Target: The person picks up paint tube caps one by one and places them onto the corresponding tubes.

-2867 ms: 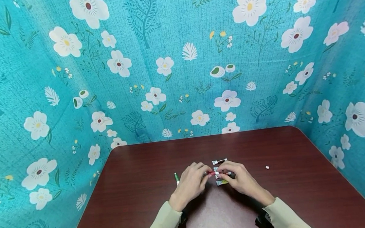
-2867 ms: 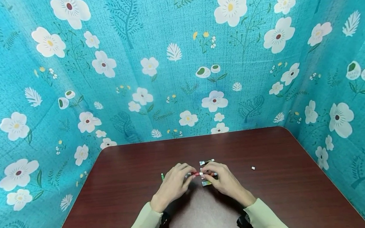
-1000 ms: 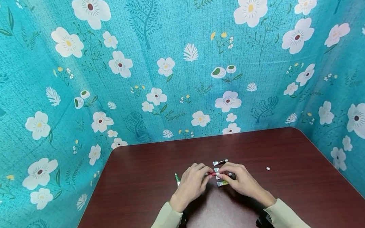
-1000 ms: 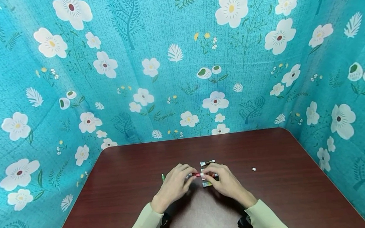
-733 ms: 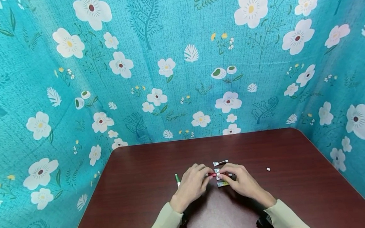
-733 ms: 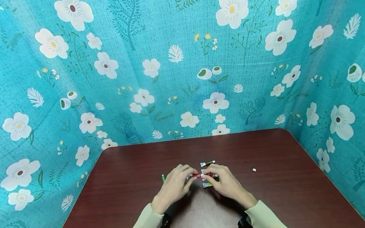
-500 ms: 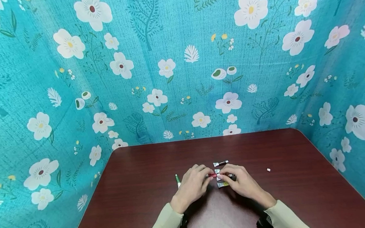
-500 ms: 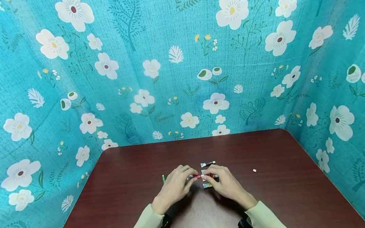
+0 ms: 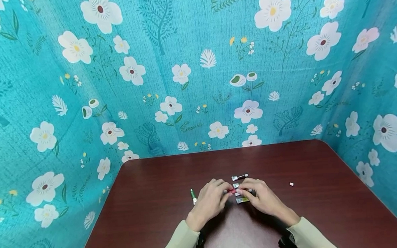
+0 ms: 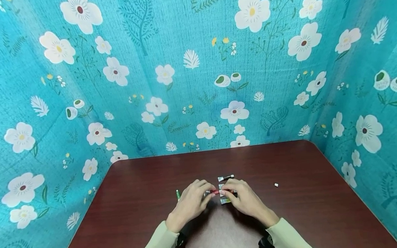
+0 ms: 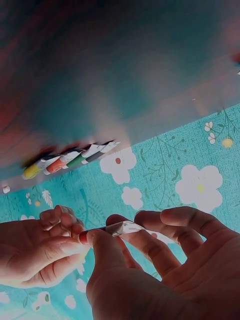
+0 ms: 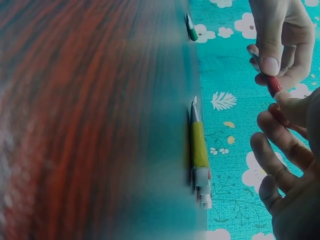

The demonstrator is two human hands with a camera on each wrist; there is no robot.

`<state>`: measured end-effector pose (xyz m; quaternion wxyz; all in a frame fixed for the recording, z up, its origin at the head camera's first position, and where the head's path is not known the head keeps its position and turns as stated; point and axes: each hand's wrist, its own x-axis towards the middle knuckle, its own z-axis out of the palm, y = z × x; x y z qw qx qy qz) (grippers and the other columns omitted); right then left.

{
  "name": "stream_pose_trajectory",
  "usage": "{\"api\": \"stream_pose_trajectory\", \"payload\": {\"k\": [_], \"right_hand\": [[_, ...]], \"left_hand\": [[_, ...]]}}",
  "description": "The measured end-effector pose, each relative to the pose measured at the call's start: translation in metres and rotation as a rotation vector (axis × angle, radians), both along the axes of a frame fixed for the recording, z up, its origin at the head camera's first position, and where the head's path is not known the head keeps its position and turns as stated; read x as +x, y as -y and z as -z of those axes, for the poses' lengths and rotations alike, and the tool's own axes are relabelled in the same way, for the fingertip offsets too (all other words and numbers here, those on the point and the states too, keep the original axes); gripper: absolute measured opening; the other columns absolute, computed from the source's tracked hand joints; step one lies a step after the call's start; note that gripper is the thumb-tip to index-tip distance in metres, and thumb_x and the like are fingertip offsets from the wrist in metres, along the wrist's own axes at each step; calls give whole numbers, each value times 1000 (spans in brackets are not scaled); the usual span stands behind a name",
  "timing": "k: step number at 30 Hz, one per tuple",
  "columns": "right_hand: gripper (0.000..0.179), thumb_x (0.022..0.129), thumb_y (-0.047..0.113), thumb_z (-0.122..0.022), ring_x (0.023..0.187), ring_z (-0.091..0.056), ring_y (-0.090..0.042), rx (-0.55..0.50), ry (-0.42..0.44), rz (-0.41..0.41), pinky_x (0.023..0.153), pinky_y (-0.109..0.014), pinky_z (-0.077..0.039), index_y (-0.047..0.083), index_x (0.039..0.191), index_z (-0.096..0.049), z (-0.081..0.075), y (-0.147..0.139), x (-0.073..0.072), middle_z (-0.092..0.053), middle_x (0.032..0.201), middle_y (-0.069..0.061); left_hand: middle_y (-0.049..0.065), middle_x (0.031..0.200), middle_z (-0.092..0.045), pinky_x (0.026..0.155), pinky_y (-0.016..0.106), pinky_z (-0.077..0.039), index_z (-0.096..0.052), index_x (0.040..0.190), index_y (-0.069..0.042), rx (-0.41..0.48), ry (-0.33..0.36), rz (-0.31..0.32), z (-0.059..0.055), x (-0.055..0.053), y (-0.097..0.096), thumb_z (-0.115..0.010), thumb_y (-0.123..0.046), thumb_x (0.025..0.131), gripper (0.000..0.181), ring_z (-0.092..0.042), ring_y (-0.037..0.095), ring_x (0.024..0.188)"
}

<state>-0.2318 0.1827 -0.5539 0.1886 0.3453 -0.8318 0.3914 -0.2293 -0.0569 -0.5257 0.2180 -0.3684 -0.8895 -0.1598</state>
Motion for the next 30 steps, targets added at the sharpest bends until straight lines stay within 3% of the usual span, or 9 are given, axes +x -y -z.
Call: {"api": "stream_pose_trajectory", "payload": {"k": [6, 16, 23, 30], "right_hand": [[13, 102, 15, -73, 86, -61, 2, 32, -18, 20, 78, -35, -52, 22, 106, -83, 2, -2, -2, -76, 99, 9], [17, 98, 9, -77, 83, -58, 2, 55, -32, 32, 76, -32, -48, 20, 107, -86, 2, -3, -4, -73, 97, 15], [11, 99, 12, -77, 89, -66, -2, 32, 10, 70, 74, -35, -58, 19, 103, -85, 0, -5, -7, -78, 98, 8], [13, 94, 13, -83, 92, -68, -3, 48, 99, 125, 79, -43, -61, 23, 103, -82, -3, -9, -7, -76, 101, 13]], "left_hand": [[-11, 103, -73, 79, 24, -55, -76, 106, -23, 0, 0, 1, 2, -1, -1, -77, -22, 100, 6, -63, 10, 87], [-12, 104, -73, 78, 23, -54, -76, 107, -25, -19, 4, -18, 3, -4, -2, -78, -24, 100, 7, -62, 10, 86], [-10, 106, -74, 80, 26, -55, -77, 110, -24, -32, 34, -19, 0, -9, -4, -75, -26, 102, 8, -62, 11, 88], [-10, 108, -76, 81, 26, -55, -79, 112, -24, -62, 28, -20, -2, -21, -9, -77, -29, 100, 13, -61, 12, 90]]}}
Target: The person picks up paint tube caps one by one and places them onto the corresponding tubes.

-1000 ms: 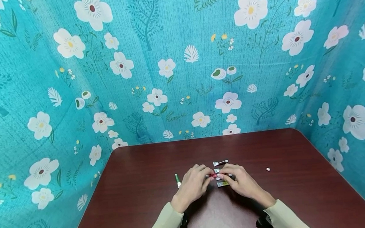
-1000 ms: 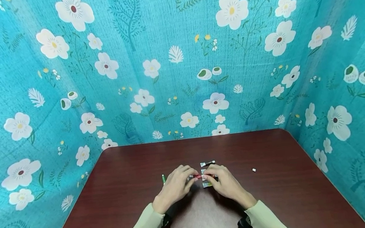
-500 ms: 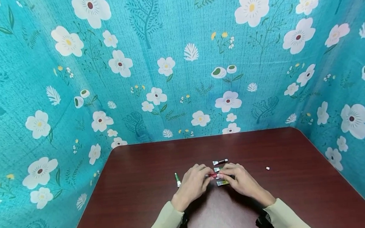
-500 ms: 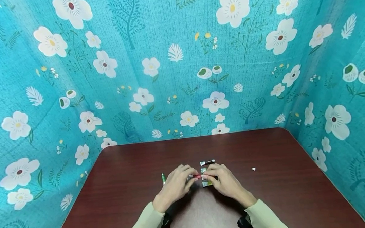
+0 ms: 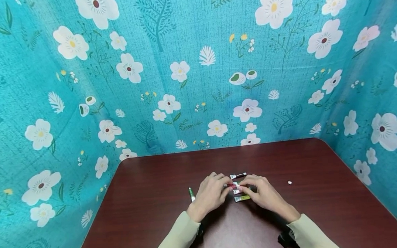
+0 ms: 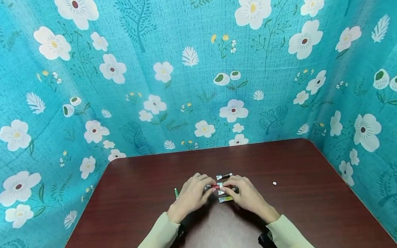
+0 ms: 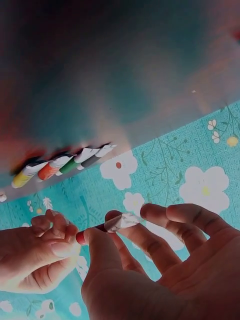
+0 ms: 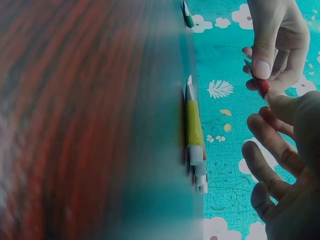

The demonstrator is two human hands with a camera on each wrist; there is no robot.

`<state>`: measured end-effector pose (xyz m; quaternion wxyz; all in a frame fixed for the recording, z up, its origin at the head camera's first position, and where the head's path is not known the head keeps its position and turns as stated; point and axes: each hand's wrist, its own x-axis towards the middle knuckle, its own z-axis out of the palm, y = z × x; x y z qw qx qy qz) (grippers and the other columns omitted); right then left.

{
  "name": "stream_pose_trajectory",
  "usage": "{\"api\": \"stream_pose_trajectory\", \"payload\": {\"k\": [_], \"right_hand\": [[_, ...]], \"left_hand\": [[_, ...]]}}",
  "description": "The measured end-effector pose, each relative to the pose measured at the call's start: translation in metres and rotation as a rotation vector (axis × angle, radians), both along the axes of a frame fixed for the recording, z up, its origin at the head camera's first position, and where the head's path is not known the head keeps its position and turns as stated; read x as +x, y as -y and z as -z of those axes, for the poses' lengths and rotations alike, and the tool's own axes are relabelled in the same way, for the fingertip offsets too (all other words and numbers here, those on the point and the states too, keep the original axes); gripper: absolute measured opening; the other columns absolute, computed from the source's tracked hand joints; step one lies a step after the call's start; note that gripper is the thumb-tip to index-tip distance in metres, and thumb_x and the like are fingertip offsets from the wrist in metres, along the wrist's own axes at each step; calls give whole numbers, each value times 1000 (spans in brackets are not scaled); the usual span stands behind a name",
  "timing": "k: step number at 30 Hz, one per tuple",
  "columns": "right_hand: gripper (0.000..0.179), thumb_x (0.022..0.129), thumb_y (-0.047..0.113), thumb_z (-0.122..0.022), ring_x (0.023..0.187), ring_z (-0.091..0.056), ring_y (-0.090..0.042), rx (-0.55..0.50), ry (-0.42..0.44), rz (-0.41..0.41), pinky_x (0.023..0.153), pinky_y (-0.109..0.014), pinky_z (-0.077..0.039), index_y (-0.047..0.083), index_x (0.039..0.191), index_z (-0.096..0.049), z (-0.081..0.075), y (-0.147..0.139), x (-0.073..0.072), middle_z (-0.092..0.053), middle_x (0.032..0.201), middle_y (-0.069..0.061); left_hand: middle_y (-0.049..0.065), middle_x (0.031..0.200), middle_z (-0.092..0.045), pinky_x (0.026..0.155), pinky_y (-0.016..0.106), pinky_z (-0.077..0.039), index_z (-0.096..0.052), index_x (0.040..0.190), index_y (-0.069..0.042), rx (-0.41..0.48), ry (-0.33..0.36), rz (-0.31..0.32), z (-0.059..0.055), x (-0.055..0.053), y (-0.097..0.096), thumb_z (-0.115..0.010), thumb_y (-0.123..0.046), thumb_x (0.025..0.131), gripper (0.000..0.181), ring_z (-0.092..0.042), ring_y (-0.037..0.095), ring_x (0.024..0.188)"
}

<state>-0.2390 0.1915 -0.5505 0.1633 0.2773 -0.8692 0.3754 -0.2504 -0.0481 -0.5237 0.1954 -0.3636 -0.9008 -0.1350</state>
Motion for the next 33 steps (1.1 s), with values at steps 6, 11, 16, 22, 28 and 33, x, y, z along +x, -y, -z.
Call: {"api": "stream_pose_trajectory", "payload": {"k": [6, 11, 16, 22, 28, 33], "right_hand": [[14, 93, 15, -84, 90, -67, -2, 7, 20, 39, 80, -41, -61, 21, 106, -82, -1, -7, -2, -73, 100, 14], [14, 93, 17, -85, 89, -66, -1, 19, 31, 74, 79, -36, -60, 18, 107, -82, -2, -15, -3, -72, 99, 16], [14, 94, 19, -84, 88, -65, -1, 33, 65, 108, 80, -41, -61, 18, 108, -82, -2, -29, 2, -71, 98, 18], [14, 96, 21, -82, 88, -64, -2, 69, 68, 167, 79, -38, -60, 20, 111, -81, -2, -47, 5, -71, 99, 18], [15, 95, 21, -83, 90, -64, -4, 93, 71, 208, 81, -37, -60, 20, 110, -81, -3, -59, 6, -72, 100, 17], [16, 94, 18, -84, 89, -65, -6, 92, 53, 220, 80, -38, -61, 22, 109, -80, -3, -68, 6, -73, 100, 13]], "left_hand": [[-9, 108, -75, 81, 26, -54, -80, 111, -25, -64, -8, -25, -3, -11, -5, -76, -31, 101, 12, -59, 13, 91], [-9, 108, -75, 79, 26, -54, -80, 112, -26, -101, -13, -39, -7, -19, -10, -75, -33, 101, 13, -60, 13, 91], [-10, 107, -75, 79, 28, -54, -80, 111, -28, -115, -35, -43, -8, -26, -12, -74, -35, 102, 13, -61, 13, 90], [-10, 107, -77, 76, 28, -53, -80, 110, -28, -119, -60, -43, -14, -38, -15, -74, -32, 102, 11, -63, 13, 89], [-10, 108, -77, 74, 28, -52, -81, 111, -27, -141, -41, -39, -16, -50, -22, -71, -32, 104, 13, -64, 14, 91], [-8, 107, -78, 77, 29, -53, -81, 112, -25, -145, -14, -34, -17, -60, -29, -72, -33, 104, 15, -65, 15, 91]]}}
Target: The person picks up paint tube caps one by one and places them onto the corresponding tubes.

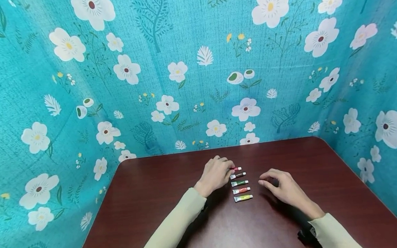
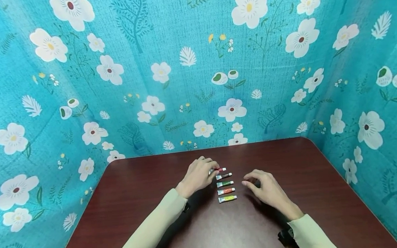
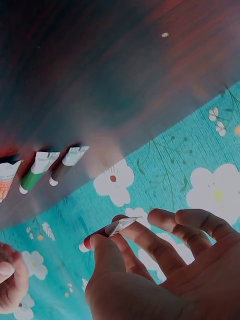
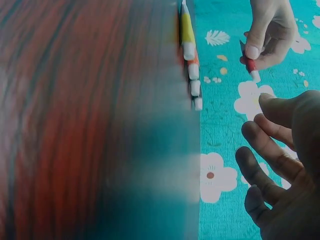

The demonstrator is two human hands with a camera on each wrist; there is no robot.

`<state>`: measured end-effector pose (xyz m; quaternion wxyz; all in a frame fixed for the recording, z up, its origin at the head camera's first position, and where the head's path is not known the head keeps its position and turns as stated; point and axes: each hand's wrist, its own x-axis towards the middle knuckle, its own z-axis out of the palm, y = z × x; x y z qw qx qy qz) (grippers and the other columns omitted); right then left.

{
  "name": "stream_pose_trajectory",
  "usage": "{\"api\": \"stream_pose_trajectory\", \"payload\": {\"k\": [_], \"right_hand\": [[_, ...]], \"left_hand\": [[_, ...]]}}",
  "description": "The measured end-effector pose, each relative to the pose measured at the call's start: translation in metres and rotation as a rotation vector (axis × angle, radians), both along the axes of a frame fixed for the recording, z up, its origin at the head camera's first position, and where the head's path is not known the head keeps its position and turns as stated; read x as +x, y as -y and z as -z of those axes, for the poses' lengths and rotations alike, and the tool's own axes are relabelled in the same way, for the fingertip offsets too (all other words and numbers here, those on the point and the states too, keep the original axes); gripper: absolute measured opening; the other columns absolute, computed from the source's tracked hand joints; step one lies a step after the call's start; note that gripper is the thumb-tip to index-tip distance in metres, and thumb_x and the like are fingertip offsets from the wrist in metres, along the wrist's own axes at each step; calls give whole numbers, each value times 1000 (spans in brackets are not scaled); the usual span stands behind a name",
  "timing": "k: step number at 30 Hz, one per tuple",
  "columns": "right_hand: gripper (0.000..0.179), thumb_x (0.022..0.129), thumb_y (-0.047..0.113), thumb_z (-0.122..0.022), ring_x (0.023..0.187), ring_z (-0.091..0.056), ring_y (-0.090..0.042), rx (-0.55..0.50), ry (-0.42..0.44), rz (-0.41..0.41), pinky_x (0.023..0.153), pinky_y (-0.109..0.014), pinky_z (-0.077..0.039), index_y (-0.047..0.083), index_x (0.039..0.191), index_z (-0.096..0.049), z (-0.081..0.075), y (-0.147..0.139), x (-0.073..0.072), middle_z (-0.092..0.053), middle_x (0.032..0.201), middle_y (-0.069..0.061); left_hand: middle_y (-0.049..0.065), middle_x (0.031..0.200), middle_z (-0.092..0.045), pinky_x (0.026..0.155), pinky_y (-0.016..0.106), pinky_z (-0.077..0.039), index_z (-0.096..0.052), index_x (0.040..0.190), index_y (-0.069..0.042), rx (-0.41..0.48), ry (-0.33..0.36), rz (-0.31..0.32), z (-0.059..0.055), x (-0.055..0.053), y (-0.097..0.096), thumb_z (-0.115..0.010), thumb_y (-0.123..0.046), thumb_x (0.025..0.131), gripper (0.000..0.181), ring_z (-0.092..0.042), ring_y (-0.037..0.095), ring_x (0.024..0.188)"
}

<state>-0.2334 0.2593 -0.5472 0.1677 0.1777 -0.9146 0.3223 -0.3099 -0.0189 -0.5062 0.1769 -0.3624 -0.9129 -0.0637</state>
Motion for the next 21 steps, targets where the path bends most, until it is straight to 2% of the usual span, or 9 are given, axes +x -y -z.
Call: {"api": "stream_pose_trajectory", "payload": {"k": [5, 11, 14, 21], "right_hand": [[18, 93, 15, -85, 89, -66, -8, 4, -4, 29, 80, -41, -62, 19, 110, -80, -1, -11, 1, -74, 101, 10], [16, 94, 16, -84, 88, -65, -5, 11, -3, 55, 78, -35, -62, 21, 109, -80, -3, -26, 6, -74, 101, 9], [17, 92, 14, -85, 86, -64, -3, 12, -21, 58, 76, -37, -62, 20, 108, -80, -3, -31, 7, -74, 100, 8], [21, 87, 9, -89, 78, -60, 0, 6, -77, 58, 68, -33, -59, 16, 105, -81, -3, -42, 8, -74, 96, 6]], "left_hand": [[-8, 107, -78, 77, 30, -54, -82, 112, -25, -29, 47, -19, 4, -10, -8, -70, -34, 105, 17, -65, 15, 91], [-8, 108, -79, 78, 31, -56, -81, 112, -26, -75, 60, -31, 13, -21, -18, -68, -35, 106, 17, -67, 15, 91], [-7, 109, -79, 79, 31, -57, -81, 113, -25, -89, 69, -35, 14, -24, -22, -68, -35, 106, 18, -67, 16, 92], [-6, 111, -78, 82, 33, -58, -81, 114, -26, -104, 113, -56, 17, -29, -27, -68, -36, 105, 19, -66, 16, 94]]}}
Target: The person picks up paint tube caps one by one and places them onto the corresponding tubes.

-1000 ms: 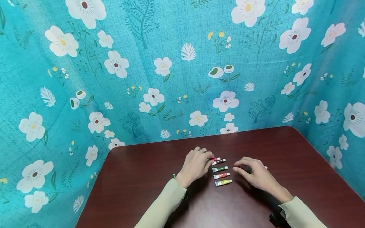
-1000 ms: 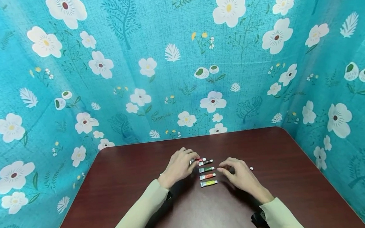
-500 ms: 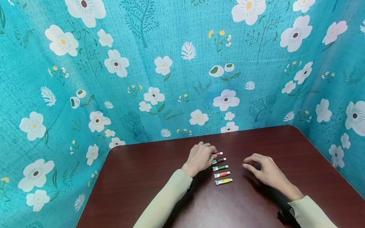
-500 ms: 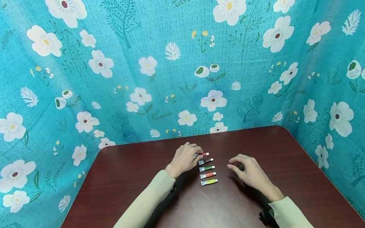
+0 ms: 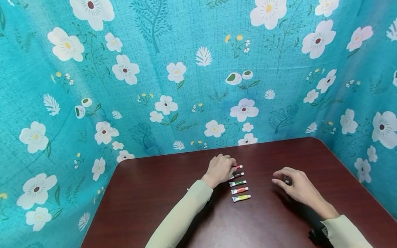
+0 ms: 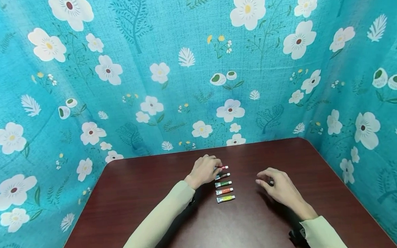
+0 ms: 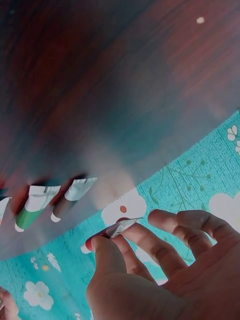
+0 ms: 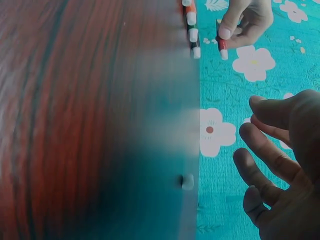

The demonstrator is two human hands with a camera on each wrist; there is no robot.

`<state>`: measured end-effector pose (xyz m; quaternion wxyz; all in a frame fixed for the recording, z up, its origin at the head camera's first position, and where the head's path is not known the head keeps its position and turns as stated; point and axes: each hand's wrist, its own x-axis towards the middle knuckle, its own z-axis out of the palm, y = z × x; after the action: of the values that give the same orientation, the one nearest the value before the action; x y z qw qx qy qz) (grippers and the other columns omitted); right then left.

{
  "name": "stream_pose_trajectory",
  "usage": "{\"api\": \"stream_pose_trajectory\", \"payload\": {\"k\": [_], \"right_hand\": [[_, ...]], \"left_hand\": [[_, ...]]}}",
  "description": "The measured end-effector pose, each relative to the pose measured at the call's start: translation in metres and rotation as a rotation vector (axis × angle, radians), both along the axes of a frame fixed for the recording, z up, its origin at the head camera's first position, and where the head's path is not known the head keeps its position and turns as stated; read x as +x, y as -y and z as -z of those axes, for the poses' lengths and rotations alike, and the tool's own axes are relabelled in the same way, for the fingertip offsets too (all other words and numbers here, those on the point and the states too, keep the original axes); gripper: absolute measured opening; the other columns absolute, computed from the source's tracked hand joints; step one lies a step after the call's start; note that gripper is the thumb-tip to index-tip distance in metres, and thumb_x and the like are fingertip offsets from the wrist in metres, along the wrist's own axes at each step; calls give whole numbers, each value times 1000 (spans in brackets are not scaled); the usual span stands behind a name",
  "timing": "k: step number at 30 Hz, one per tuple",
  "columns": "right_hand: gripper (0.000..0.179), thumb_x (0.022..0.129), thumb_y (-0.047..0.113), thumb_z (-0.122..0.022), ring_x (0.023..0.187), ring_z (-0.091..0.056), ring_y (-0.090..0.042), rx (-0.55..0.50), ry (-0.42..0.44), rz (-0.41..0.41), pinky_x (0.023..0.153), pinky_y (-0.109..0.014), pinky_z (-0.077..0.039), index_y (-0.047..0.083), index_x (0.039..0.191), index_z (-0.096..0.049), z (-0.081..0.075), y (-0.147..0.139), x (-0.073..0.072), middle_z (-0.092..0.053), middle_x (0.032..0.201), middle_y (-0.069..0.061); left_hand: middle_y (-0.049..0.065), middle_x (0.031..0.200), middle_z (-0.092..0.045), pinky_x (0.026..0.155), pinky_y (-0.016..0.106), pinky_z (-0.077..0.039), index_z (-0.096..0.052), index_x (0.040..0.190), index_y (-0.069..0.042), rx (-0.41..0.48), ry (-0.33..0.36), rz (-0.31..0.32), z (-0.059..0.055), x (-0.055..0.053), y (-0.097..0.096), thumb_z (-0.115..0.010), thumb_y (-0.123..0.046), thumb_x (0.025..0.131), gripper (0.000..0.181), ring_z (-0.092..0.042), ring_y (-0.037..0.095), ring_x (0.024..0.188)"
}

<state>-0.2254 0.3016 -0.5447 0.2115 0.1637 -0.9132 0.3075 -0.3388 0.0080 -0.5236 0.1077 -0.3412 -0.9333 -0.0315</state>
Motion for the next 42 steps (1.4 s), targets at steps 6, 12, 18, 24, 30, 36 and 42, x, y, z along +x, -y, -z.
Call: {"api": "stream_pose_trajectory", "payload": {"k": [6, 12, 18, 24, 30, 36, 42], "right_hand": [[22, 86, 8, -89, 79, -60, -1, 11, 3, 16, 69, -30, -59, 13, 106, -82, 1, -10, 2, -74, 96, 6], [22, 87, 8, -89, 79, -60, 0, 20, 3, 36, 68, -27, -55, 12, 107, -82, 2, -21, 1, -74, 96, 5], [21, 89, 7, -86, 78, -58, 0, 18, 36, 58, 67, -25, -53, 10, 109, -81, 2, -31, 3, -75, 99, 2], [19, 92, 9, -84, 76, -54, -2, 14, 69, 80, 65, -25, -48, 11, 110, -81, 1, -38, 5, -75, 99, 2], [20, 90, 6, -84, 75, -53, -2, 21, 74, 87, 64, -24, -46, 10, 110, -80, 2, -42, 7, -75, 99, 0], [20, 90, 9, -86, 79, -55, -5, 62, 81, 97, 67, -26, -49, 10, 109, -81, 5, -47, 4, -74, 98, 2], [20, 92, 15, -85, 83, -57, -11, 89, 136, 102, 70, -28, -49, 12, 112, -80, 7, -49, 0, -73, 100, 3]], "left_hand": [[-5, 109, -78, 84, 35, -58, -81, 113, -25, 3, 54, -20, 5, -3, -3, -68, -35, 105, 18, -67, 17, 95], [-5, 109, -78, 83, 36, -60, -82, 112, -25, 10, 58, -22, 8, -7, -4, -68, -34, 105, 18, -69, 18, 96], [-5, 111, -79, 85, 37, -60, -82, 114, -25, 5, 79, -27, 13, -9, -5, -68, -34, 106, 19, -70, 18, 98], [-5, 111, -78, 87, 38, -60, -82, 114, -25, -10, 100, -44, 17, -11, -8, -67, -33, 106, 19, -71, 19, 101], [-5, 111, -78, 84, 37, -61, -82, 115, -26, -22, 116, -60, 19, -11, -9, -68, -34, 106, 19, -72, 17, 101], [-6, 109, -78, 82, 37, -62, -83, 113, -26, -30, 101, -54, 15, -11, -10, -70, -34, 104, 18, -73, 16, 99], [-6, 109, -78, 81, 36, -62, -83, 112, -26, -38, 117, -55, 16, -15, -12, -70, -34, 105, 17, -73, 15, 100]]}}
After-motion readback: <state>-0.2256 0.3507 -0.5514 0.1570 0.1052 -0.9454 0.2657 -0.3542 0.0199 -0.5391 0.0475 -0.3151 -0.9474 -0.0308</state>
